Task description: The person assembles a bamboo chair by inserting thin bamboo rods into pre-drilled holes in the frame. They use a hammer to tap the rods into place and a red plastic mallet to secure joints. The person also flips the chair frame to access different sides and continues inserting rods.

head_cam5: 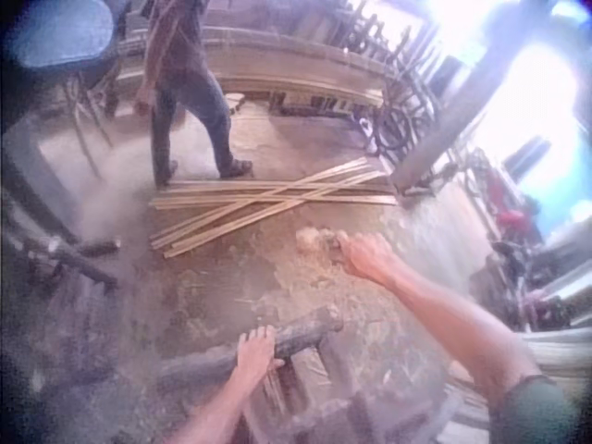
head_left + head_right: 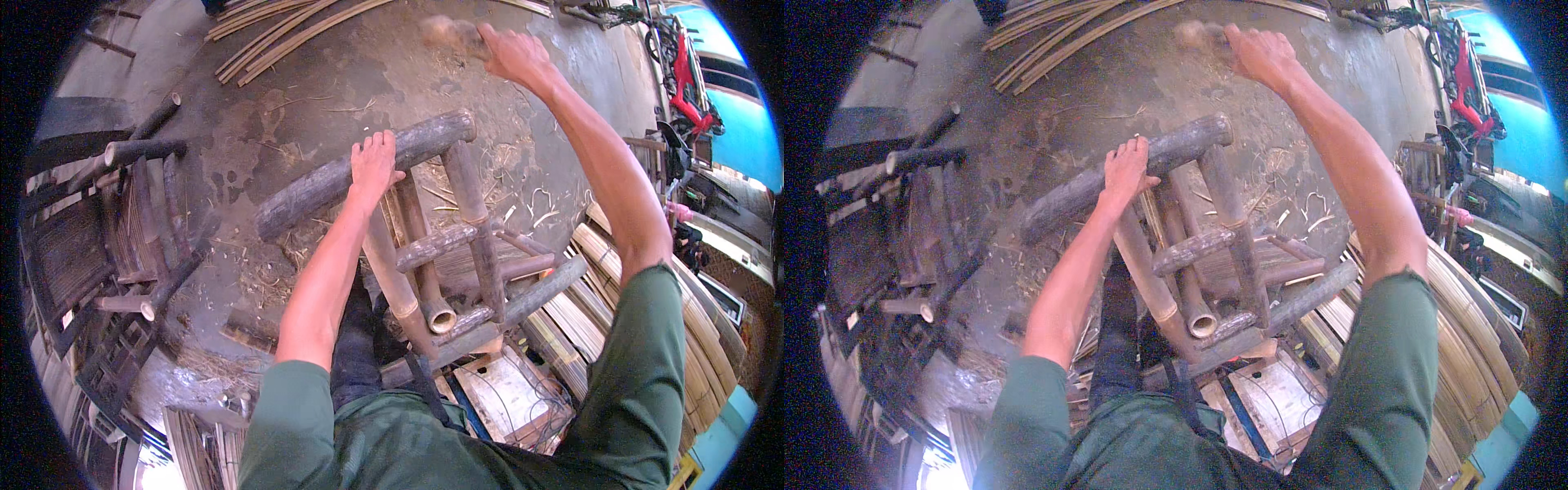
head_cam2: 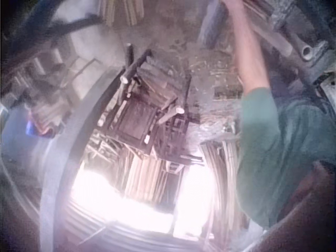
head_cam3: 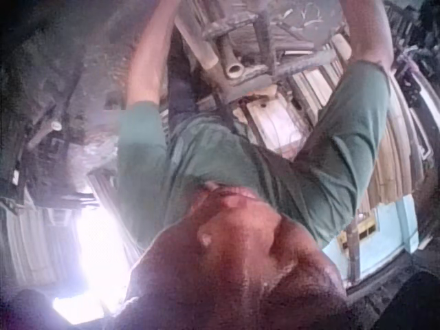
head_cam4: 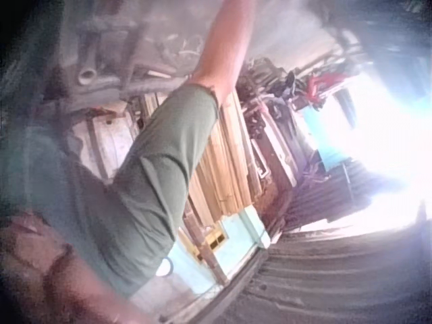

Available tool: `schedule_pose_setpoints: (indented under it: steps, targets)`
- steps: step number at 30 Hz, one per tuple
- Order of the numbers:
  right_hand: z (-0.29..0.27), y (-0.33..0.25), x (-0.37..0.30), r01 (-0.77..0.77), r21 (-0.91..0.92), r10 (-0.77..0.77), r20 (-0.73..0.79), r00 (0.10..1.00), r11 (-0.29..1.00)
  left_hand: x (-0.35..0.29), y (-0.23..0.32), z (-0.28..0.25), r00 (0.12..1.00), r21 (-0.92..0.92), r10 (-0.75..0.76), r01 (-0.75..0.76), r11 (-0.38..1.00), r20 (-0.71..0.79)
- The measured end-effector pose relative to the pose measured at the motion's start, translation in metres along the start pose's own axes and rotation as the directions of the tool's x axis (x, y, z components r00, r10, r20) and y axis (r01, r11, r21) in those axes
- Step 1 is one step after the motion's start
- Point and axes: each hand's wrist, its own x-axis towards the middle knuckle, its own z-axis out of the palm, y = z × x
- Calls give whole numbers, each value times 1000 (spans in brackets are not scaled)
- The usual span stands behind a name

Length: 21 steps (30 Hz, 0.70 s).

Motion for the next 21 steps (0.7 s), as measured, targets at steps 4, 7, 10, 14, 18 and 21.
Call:
schedule_pose_setpoints:
  steps: [4,7,10,14,18,21]
  targets:
    - [39,-14,17,-31,-83,44,164,985,996,2,-1,-3,1000,-11,-9,8,1000,-19]
    - [57,-12,24,337,-170,-228,460,858,926,0,2,5,997,42,20,-17,999,-81]
    - [46,-11,35,357,-158,-254,451,856,921,2,0,4,997,85,32,-27,996,-65]
    - [57,-33,11,-122,-47,123,15,992,991,0,-1,-2,1000,51,-15,16,999,-20]
    - [38,-19,0,403,-119,-285,530,799,907,3,3,-1,1000,57,25,-24,998,-10]
    - [12,-28,14,67,-51,-46,337,940,996,2,-1,-1,999,57,15,-12,998,-50]
